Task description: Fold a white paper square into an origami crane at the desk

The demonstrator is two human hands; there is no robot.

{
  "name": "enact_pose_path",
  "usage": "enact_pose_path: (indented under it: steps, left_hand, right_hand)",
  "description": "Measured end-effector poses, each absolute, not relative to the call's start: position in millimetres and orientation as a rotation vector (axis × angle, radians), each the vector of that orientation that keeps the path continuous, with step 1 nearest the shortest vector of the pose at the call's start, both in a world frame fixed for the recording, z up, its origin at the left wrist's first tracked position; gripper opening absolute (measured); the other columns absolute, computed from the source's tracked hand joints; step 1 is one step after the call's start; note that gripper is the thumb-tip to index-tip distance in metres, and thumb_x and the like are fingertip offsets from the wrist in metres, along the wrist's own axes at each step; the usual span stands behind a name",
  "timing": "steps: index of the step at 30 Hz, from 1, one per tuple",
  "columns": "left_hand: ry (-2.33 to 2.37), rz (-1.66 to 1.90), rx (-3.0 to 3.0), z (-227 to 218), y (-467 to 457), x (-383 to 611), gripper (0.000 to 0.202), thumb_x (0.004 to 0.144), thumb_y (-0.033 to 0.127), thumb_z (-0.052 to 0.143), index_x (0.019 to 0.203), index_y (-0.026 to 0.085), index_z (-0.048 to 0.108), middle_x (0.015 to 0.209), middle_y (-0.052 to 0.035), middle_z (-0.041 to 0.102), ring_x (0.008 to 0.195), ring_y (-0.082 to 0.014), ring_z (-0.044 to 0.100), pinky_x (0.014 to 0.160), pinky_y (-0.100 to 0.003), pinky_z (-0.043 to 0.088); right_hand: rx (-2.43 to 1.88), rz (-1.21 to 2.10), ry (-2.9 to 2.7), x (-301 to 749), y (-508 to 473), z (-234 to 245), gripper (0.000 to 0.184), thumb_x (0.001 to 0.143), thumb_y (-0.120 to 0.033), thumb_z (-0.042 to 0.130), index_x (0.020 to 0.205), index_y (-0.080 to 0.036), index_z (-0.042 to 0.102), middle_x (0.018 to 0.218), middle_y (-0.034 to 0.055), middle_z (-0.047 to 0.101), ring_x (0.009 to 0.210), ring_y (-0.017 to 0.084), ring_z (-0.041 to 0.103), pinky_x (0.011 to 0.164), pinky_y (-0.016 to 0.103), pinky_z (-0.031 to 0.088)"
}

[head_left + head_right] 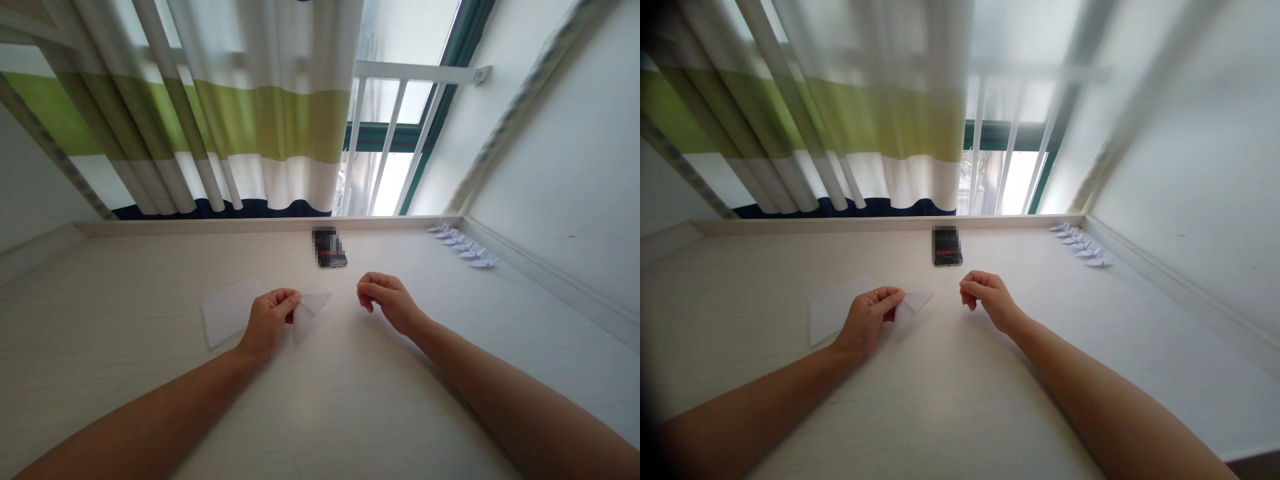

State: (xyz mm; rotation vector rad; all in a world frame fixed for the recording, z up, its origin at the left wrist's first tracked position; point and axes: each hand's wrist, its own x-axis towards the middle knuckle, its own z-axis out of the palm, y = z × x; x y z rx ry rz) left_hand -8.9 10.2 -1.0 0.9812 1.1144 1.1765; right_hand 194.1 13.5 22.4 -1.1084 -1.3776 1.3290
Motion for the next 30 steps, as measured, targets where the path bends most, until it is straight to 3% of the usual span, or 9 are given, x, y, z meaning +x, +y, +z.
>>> enact_pose_path:
  steps: [6, 13, 21, 27, 30]
  left_hand:
    - [1.051, 0.929, 1.284, -1.4, -0.2, -4.2, 0.023, 0.064, 0.035, 0.061, 0.067, 0.012, 0.062, 0.052, 0.0013, 0.056, 0.047, -0.0086, 0.046, 0.047, -0.020, 0.035]
    - [0.977, 0.816, 1.462, -2.3, -4.2, -3.2, 0.020, 0.068, 0.032, 0.058, 0.066, 0.013, 0.063, 0.053, 0.0014, 0.055, 0.050, -0.0087, 0.044, 0.048, -0.020, 0.032]
    - [0.979, 0.938, 1.152, 0.7, -1.5, -3.1, 0.019, 0.066, 0.031, 0.061, 0.064, 0.012, 0.058, 0.050, 0.0036, 0.052, 0.045, -0.0067, 0.044, 0.048, -0.019, 0.036]
    - [1.092, 1.172, 1.024, 0.9, 6.4, -7.1, 0.020, 0.064, 0.031, 0.062, 0.065, 0.012, 0.057, 0.053, 0.0026, 0.056, 0.047, -0.0073, 0.048, 0.049, -0.020, 0.040]
    - [1.097, 1.188, 1.013, 1.2, 5.7, -5.7, 0.020, 0.064, 0.031, 0.062, 0.065, 0.011, 0.057, 0.054, 0.0024, 0.056, 0.048, -0.0077, 0.049, 0.050, -0.020, 0.041]
  right_hand:
    - [-1.124, 1.286, -1.576, 177.8, 2.6, 19.5, 0.025, 0.075, -0.037, 0.049, 0.065, -0.015, 0.053, 0.063, 0.0006, 0.054, 0.059, 0.010, 0.047, 0.059, 0.024, 0.038]
    - [-1.173, 1.249, -1.994, 164.7, -12.1, 16.9, 0.025, 0.074, -0.036, 0.051, 0.061, -0.015, 0.051, 0.055, -0.0044, 0.040, 0.054, 0.007, 0.035, 0.049, 0.020, 0.028]
    - [-1.212, 1.520, -1.595, 173.1, -2.8, 20.1, 0.016, 0.066, -0.024, 0.053, 0.055, -0.014, 0.049, 0.051, -0.0042, 0.044, 0.049, 0.007, 0.035, 0.049, 0.022, 0.024]
    - [-1.114, 1.435, -1.370, 184.0, 8.5, 16.5, 0.015, 0.063, -0.021, 0.052, 0.050, -0.015, 0.048, 0.048, -0.0030, 0.047, 0.049, 0.008, 0.039, 0.053, 0.024, 0.028]
    - [-1.079, 1.383, -1.269, 182.5, 9.4, 14.1, 0.017, 0.068, -0.028, 0.053, 0.056, -0.016, 0.049, 0.053, -0.0023, 0.050, 0.054, 0.009, 0.043, 0.056, 0.023, 0.032]
